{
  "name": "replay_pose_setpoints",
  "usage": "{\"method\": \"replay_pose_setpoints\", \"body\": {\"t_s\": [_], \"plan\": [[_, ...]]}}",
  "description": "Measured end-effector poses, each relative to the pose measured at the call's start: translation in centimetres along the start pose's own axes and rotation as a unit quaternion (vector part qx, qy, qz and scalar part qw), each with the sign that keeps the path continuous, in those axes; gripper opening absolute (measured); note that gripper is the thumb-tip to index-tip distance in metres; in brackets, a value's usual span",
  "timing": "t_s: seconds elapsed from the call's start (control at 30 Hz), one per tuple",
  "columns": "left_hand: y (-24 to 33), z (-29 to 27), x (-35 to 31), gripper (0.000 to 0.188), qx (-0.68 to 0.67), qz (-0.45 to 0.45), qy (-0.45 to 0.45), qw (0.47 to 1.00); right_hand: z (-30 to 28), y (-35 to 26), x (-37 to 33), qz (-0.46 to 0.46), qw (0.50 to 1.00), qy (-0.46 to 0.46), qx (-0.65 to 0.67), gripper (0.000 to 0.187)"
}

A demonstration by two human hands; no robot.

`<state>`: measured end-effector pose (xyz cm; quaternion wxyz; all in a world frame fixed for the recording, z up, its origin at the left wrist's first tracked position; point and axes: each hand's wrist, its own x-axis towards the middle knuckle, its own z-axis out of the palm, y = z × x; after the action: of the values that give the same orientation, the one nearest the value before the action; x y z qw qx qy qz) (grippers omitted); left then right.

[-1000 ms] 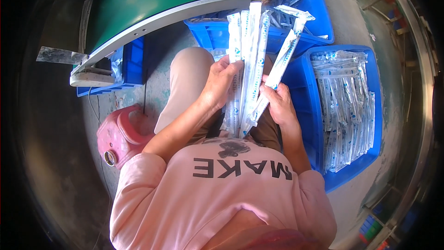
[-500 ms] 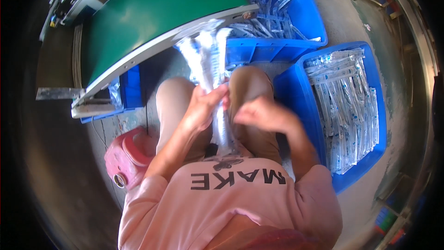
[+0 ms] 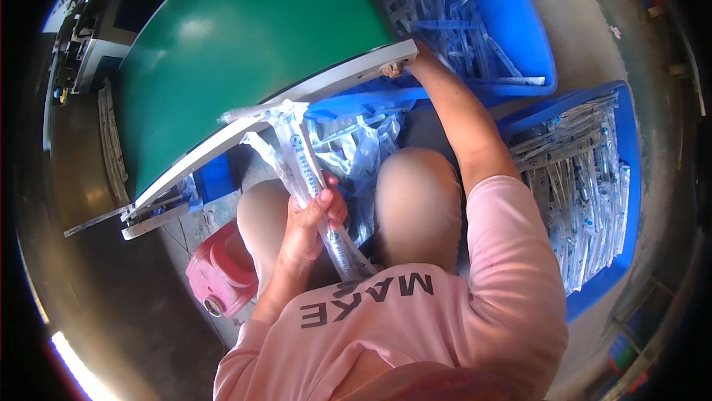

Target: The person sorts a collection of packaged items by taking them from a blue bin and placing them either into another blue bin or onto a green conveyor belt by hand.

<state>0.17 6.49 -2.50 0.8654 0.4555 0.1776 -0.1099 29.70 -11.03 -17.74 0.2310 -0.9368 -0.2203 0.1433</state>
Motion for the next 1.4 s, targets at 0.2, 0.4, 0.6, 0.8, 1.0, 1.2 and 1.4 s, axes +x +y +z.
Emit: {"method": "replay_pose_setpoints", "body": {"t_s": [0.2, 0.4, 0.6, 0.8, 1.0, 1.2, 1.4], "plan": [[-0.3, 0.6, 0.7, 0.034, 0.023, -0.027, 0.011, 0.999, -5.1, 0.7, -0.2, 0.072, 0.985, -0.154, 0.023, 0.021], [-0.9, 0.8, 0.9, 0.028, 0.010, -0.039, -0.025, 0.999, -10.3, 0.9, -7.1, 0.094, 0.977, -0.190, 0.020, 0.032], [-2.3, 2.6, 1.4, 0.033, -0.008, -0.084, -0.057, 0.995, -0.8, 1.4, -2.8, 0.050, 0.989, -0.082, -0.114, 0.026], [-1.7, 1.6, 0.2, 0.025, -0.045, -0.065, -0.097, 0.992, -14.2, -4.4, -11.4, 0.086, 0.984, 0.013, -0.154, 0.018], [-0.8, 3.7, 0.1, 0.030, 0.059, -0.059, -0.096, 0.992, -12.3, -10.5, -30.8, 0.143, 0.854, 0.146, 0.478, 0.012], [-2.4, 6.2, 1.5, 0.028, 0.168, -0.146, -0.205, 0.953, -5.1, -18.3, -34.4, 0.198, 0.820, -0.015, 0.537, 0.016], [2.1, 4.7, -2.0, 0.049, 0.211, -0.074, -0.159, 0.962, -11.9, -11.0, -28.2, -0.170, 0.908, -0.142, 0.355, 0.013]]}}
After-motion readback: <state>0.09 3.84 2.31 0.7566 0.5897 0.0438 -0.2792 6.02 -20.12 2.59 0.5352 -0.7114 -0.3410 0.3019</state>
